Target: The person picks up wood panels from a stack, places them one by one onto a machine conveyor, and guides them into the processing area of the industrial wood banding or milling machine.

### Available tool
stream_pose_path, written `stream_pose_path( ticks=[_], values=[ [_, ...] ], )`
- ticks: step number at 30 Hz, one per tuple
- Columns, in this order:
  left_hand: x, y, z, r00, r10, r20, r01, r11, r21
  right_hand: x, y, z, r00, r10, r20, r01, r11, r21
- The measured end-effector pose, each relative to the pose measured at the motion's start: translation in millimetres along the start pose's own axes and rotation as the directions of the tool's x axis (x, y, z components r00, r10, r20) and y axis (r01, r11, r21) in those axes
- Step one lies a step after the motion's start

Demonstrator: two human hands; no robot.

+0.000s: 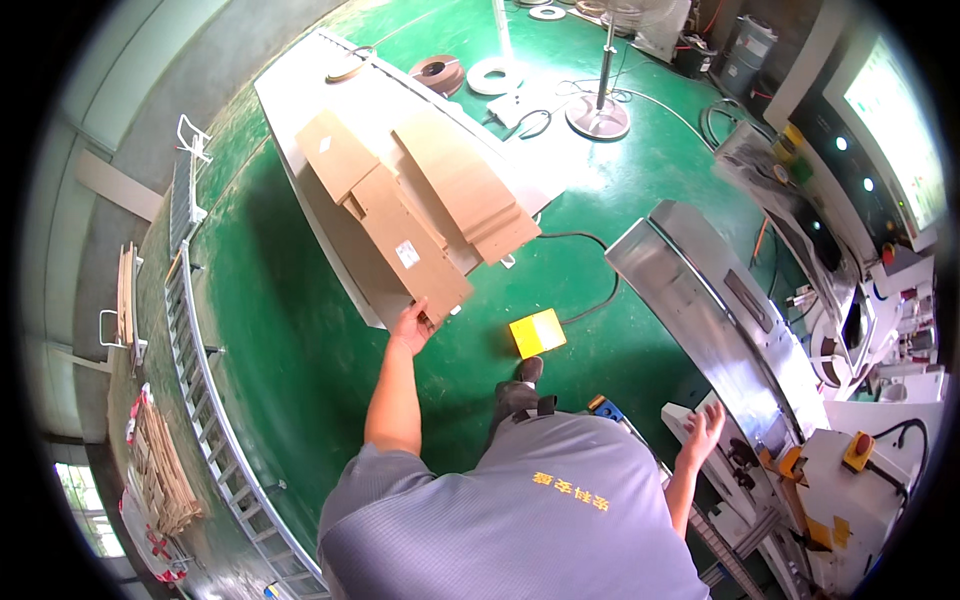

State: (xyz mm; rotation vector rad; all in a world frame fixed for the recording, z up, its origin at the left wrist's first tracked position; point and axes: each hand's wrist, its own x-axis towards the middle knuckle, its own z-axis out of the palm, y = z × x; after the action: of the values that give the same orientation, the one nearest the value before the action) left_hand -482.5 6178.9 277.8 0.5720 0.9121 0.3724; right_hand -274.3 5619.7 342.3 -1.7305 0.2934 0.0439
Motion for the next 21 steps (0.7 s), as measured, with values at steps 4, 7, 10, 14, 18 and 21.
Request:
stream_pose_path(
  ticks=[4,7,10,14,18,21],
  values=[
    [-3.8,-33.7,33.4,0.977,0.149,0.155,-0.151,0.989,-0.004,-10.3,-27.4,45.4,0.879,0.075,0.470,-0.053,0.997,-0.060],
    [-15.0,-74.3,98.9,0.924,0.059,0.378,-0.055,0.998,-0.021,-10.6,-36.9,71.8,0.707,0.075,0.703,0.020,0.992,-0.127],
    [-54.0,-109.0,187.1,0.754,-0.117,0.646,0.088,0.993,0.077,-17.1,-75.9,97.9,0.526,0.079,0.847,0.080,0.987,-0.142],
    [-83.7,-159.3,254.4,0.656,-0.261,0.708,0.103,0.961,0.258,-10.1,-54.6,106.4,0.551,-0.027,0.834,-0.089,0.992,0.091],
    [-76.6,-183.0,279.9,0.697,-0.416,0.585,0.242,0.903,0.354,7.8,-43.7,55.6,0.677,0.034,0.736,-0.246,0.952,0.183],
    [-62.1,-201.3,282.8,0.715,-0.432,0.551,0.207,0.882,0.423,6.9,-31.3,17.6,0.723,0.157,0.673,-0.399,0.890,0.222]
  ],
)
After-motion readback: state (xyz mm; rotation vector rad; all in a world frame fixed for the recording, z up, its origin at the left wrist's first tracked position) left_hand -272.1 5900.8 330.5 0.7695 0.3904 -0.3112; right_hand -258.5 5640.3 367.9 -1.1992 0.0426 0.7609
